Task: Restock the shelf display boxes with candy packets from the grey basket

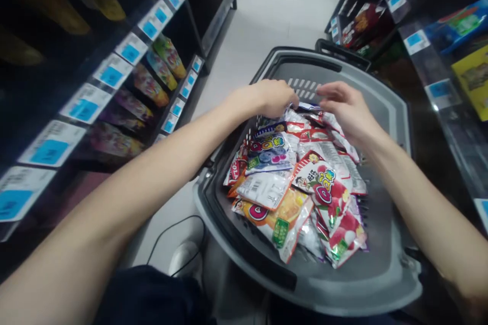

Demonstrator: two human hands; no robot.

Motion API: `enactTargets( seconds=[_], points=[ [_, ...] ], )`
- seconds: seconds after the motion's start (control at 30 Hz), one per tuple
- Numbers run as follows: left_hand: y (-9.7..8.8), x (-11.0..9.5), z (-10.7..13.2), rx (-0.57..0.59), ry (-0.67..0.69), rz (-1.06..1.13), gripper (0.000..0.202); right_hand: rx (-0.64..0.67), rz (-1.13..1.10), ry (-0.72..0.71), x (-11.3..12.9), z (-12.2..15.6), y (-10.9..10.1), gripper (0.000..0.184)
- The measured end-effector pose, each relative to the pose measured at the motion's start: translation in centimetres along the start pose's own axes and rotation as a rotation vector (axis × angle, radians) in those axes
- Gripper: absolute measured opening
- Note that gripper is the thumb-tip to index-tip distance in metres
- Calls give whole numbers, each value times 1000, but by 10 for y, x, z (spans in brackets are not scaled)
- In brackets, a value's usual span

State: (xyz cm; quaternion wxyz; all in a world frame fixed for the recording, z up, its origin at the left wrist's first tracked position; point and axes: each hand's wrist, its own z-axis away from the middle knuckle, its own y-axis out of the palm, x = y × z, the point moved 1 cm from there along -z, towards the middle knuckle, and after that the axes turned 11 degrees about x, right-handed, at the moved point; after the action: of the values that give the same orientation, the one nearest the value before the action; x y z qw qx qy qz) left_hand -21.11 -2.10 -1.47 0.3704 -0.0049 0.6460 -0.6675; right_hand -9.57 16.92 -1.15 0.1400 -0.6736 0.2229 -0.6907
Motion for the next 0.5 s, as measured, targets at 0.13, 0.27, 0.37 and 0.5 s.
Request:
enactTargets(
  seconds=[0.13, 0.27, 0.37, 0.5],
  points=[
    [2, -16, 12, 125, 70, -106, 38, -51, 421, 1, -23, -6, -25, 28],
    [2, -25, 19, 145, 50, -135, 36, -17, 588, 98, -34, -6, -39, 53],
    [0, -29, 22, 185, 37, -130, 33, 158, 697, 273, -45, -7, -35, 90],
    [-5, -28, 28, 199, 141, 0, 30, 230, 740, 404, -56, -7, -33, 83]
  ],
)
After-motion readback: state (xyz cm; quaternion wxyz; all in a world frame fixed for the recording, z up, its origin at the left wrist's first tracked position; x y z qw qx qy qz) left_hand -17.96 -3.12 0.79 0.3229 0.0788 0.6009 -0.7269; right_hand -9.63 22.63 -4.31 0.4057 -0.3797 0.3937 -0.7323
